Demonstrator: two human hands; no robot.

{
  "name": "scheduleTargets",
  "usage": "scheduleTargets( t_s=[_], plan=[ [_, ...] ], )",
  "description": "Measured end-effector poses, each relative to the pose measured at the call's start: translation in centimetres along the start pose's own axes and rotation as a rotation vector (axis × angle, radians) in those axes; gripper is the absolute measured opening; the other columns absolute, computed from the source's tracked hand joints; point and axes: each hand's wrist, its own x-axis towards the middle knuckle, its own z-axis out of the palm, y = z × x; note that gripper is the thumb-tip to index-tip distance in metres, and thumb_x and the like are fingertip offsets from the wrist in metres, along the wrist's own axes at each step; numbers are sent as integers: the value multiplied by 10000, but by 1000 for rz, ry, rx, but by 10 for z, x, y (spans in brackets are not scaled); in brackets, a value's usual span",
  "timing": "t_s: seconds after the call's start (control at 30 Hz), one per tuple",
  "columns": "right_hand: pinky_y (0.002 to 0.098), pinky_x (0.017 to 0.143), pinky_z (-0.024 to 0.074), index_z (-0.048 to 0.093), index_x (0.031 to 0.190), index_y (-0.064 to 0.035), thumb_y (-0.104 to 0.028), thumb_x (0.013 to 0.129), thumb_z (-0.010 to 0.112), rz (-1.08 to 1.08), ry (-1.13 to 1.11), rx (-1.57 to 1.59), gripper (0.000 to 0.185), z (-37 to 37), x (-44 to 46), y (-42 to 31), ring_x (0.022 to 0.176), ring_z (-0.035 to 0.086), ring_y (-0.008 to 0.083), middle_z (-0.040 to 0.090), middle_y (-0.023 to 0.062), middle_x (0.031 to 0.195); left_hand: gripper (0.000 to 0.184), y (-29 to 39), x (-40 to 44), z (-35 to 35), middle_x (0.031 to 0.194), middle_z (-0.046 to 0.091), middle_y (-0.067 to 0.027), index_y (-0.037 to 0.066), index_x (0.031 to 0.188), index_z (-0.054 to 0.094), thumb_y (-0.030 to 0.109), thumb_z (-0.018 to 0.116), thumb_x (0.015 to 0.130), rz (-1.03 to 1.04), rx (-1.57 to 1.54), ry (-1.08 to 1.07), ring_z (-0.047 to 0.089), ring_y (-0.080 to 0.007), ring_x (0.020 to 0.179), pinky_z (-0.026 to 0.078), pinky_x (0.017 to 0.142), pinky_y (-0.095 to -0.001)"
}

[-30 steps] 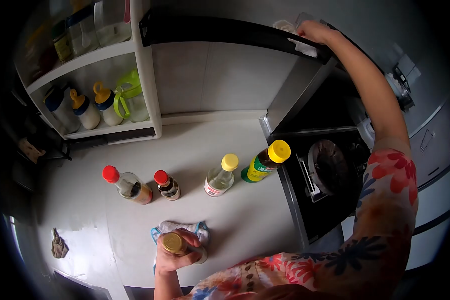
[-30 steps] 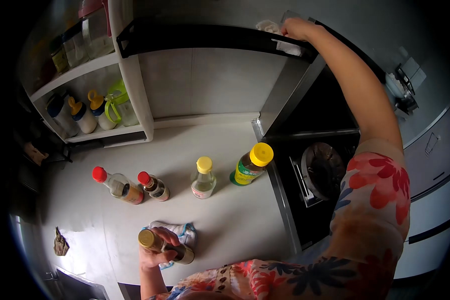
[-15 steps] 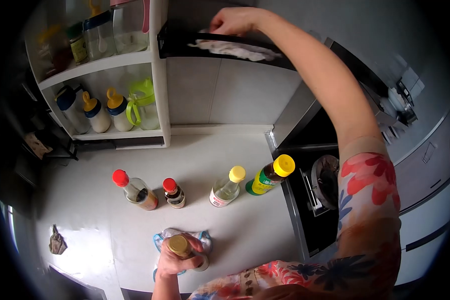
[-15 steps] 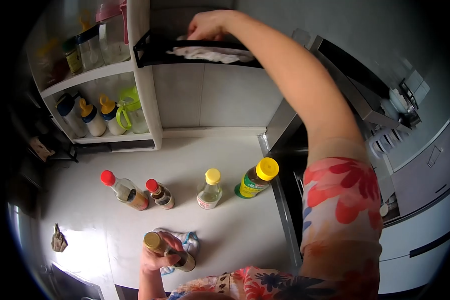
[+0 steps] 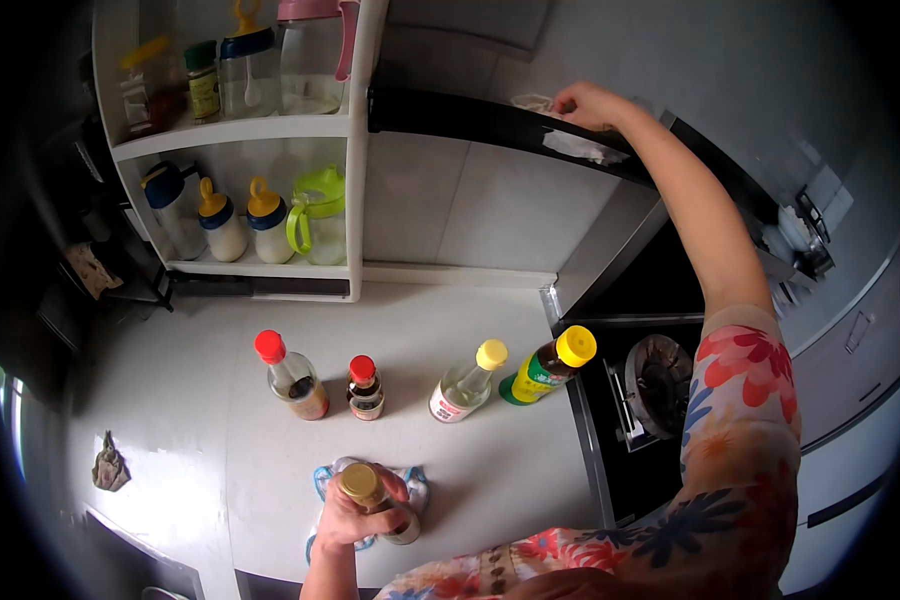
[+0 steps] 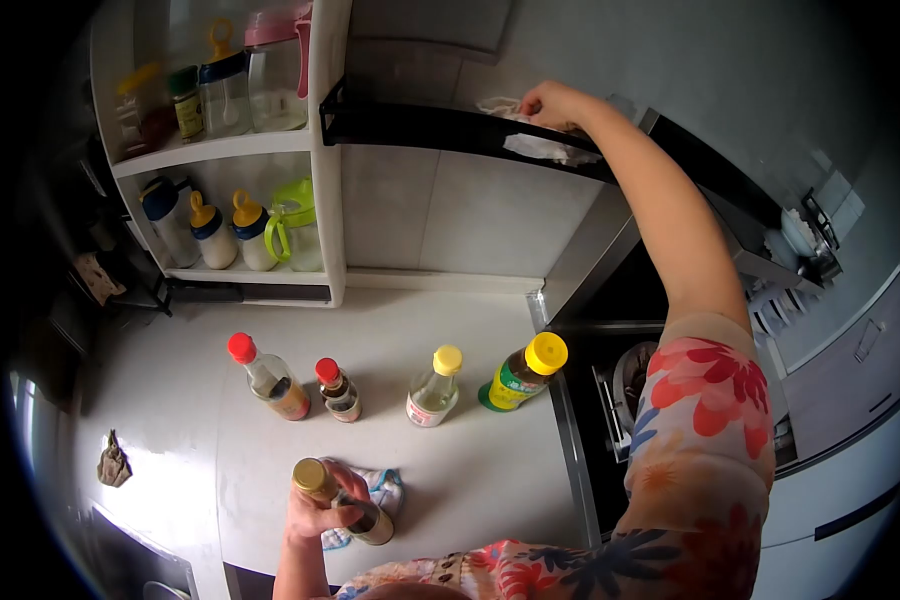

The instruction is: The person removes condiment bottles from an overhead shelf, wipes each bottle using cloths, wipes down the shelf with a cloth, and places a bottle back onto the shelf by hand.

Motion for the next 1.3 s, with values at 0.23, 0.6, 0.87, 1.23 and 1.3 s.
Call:
scheduleTargets(
  t_s=[0.23,0.6,0.87,1.23,1.3],
  plan=[
    [318,636,468,662,867,-80,-165,721,659,352,117,-271,169,-15,-33,41,697,595,213,635,90,744,294,10,-6,20,920,625,-41,57,869,601,54,742,612,73,178,41,576,-135,872,455,793,-291],
    [321,730,475,533,1051,25,-219,892,499,-615,711,591,293,-32,-206,-45,858,566,193,603,117,953,416,1,-24,45,917,606,-29,58,1056,561,148,703,675,24,481,194,570,-136,877,458,812,-289],
    [218,818,456,585,1061,-8,3,855,496,-481,-104,1621,225,167,-289,-238,880,550,76,592,19,972,360,3,-35,68,875,614,-34,40,1016,584,117,651,670,-1,634,216,574,-129,852,467,787,-294],
    [233,650,465,611,1027,13,-155,915,506,-367,-492,1617,228,220,-253,-303,689,542,70,624,33,797,341,-20,-45,65,840,610,-30,17,983,580,110,685,672,197,526,363,578,-149,747,481,706,-280],
    [209,656,461,610,1050,2,-156,920,502,-161,-411,1466,231,232,-257,-293,737,547,50,623,8,822,349,-11,-49,71,847,607,-30,14,965,575,123,710,663,146,528,333,565,-123,752,476,714,-264]
  ],
)
